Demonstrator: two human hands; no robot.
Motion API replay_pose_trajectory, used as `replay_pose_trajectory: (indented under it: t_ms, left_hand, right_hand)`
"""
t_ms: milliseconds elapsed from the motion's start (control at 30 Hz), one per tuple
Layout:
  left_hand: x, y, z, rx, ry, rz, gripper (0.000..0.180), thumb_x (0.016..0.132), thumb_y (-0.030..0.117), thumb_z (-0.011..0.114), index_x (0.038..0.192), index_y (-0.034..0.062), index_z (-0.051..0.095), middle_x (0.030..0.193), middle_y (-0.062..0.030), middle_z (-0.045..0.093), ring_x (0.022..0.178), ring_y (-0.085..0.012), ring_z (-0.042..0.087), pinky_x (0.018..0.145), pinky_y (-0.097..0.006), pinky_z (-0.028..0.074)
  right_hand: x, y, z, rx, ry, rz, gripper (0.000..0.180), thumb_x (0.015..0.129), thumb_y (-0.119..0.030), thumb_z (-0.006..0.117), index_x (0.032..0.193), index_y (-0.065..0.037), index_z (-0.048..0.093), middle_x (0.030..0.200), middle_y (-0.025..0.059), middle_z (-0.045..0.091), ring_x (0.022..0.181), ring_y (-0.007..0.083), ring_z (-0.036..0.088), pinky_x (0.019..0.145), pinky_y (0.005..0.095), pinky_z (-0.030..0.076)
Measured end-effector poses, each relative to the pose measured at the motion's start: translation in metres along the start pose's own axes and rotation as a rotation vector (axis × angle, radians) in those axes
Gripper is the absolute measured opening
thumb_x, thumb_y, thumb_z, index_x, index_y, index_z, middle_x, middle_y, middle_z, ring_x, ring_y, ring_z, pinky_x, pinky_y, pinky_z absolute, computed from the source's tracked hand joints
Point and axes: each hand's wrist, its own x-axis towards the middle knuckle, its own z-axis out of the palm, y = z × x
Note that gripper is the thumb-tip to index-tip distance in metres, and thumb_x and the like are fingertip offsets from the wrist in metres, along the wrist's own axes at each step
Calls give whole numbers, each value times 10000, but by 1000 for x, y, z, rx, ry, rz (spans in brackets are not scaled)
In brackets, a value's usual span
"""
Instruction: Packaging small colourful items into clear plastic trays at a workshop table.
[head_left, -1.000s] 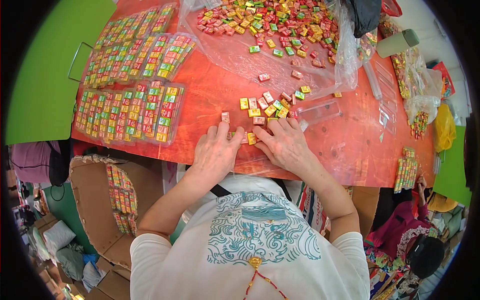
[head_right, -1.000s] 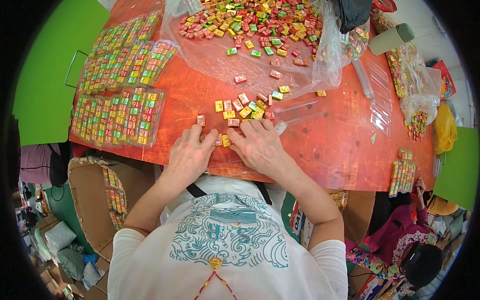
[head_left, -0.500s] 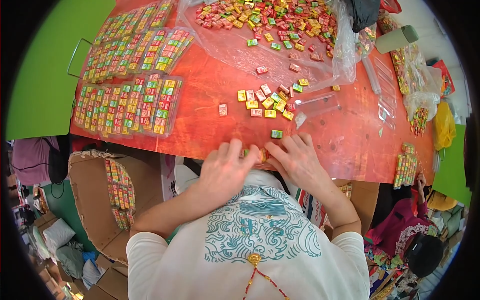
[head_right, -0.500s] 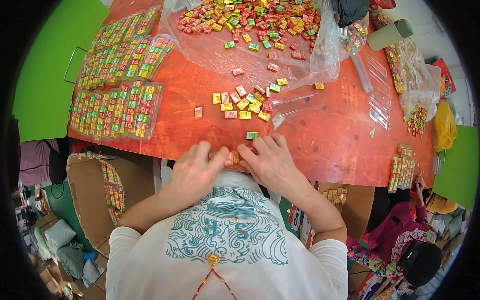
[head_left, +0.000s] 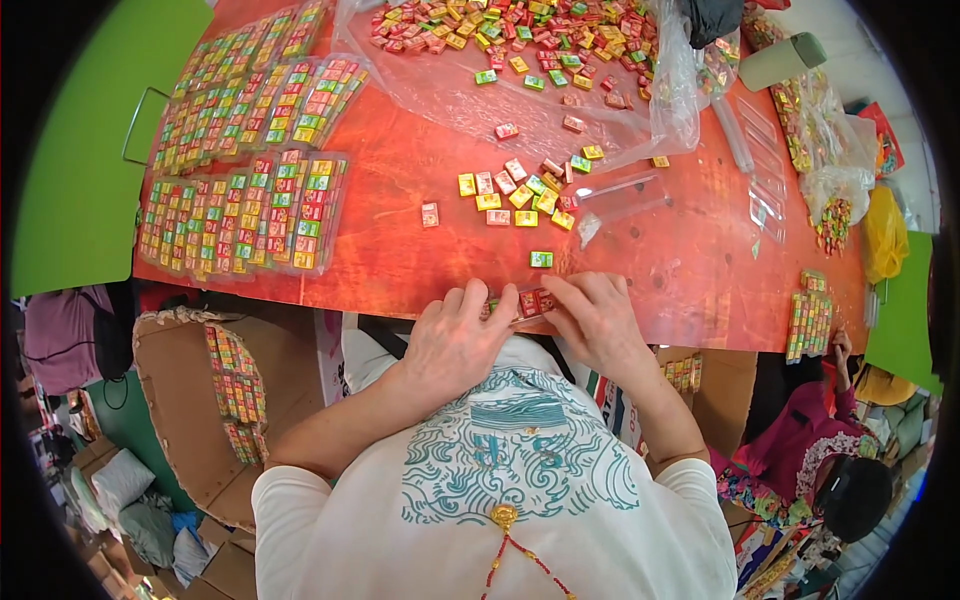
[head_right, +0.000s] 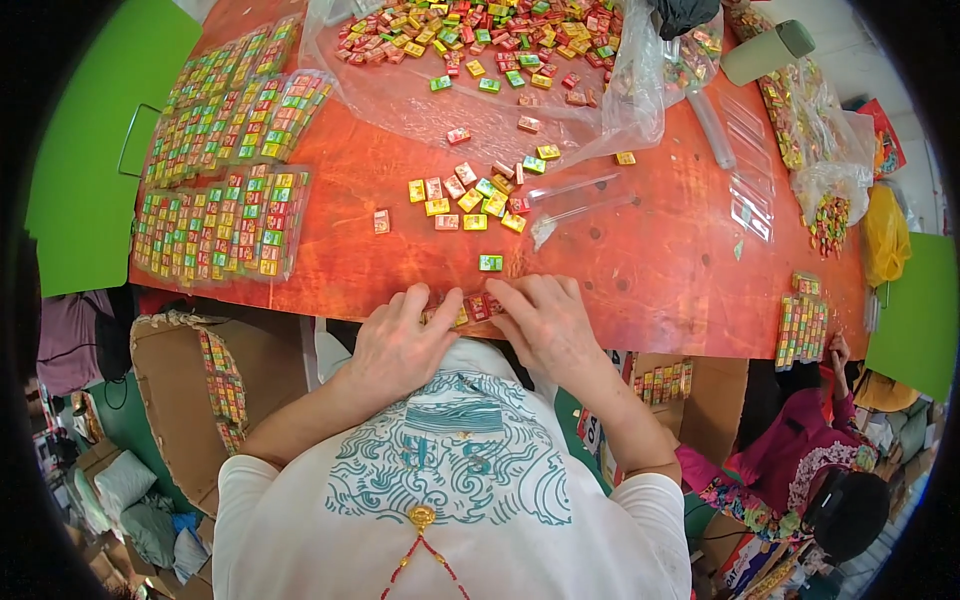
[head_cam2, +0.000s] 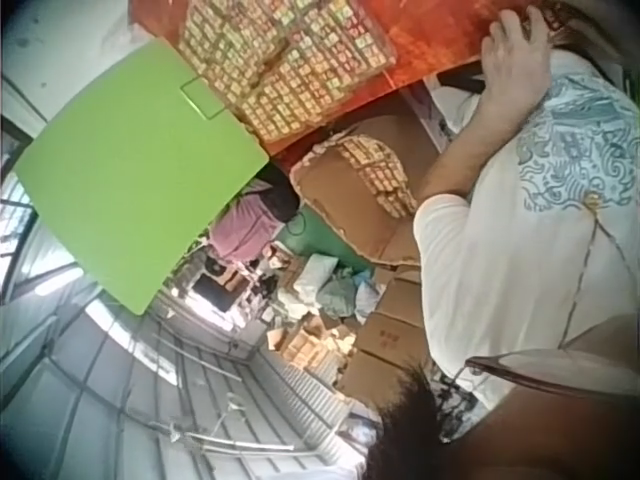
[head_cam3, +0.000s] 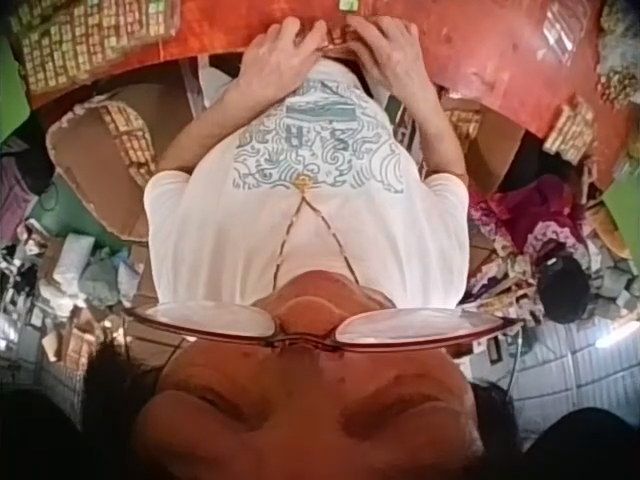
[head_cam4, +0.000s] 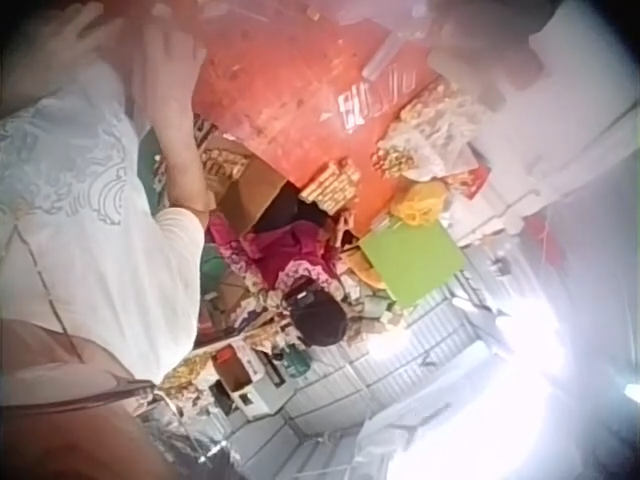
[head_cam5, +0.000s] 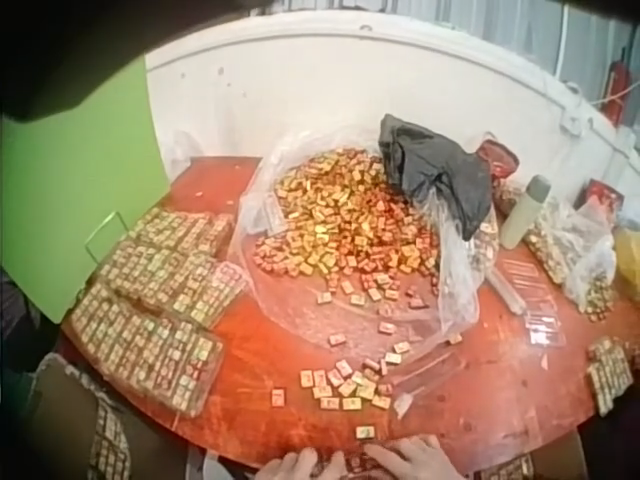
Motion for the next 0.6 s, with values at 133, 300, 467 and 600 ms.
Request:
replay_pose_trajectory:
  t_ms: [133,300,467,600]
  left_hand:
    - [-4,-5,0,-175,87,3,392,870,137,691,1238,19,623,1016,-138,545,820,-275,621,614,-368,522]
    - [-12,-12,1,-321,148,-27,360,857,94,695,1203,9,640,1103,-162,570,873,-294,643,653,-372,528]
    - [-15,-21,0,-163,151,108,376,830,120,715,1192,40,654,1222,-173,576,1074,-357,603,921,-510,457]
    - [-23,-29,6,-180,55,85,525,826,241,741,1306,70,615,1418,-210,501,1304,-414,481,1051,-621,326]
  right_hand:
    - [-10,7,2,71,23,89,417,849,-111,745,1254,-69,653,1070,102,630,999,284,602,902,409,429]
    - [-10,7,6,107,65,100,391,844,-90,742,1226,-56,661,1079,108,630,1001,290,603,901,410,436]
    - [-10,5,10,54,149,-6,383,814,-92,763,1184,-66,669,1055,98,618,972,280,596,871,414,435]
    - [3,-13,10,15,145,-106,451,786,-185,797,1207,-93,664,1060,73,586,971,259,582,900,442,413]
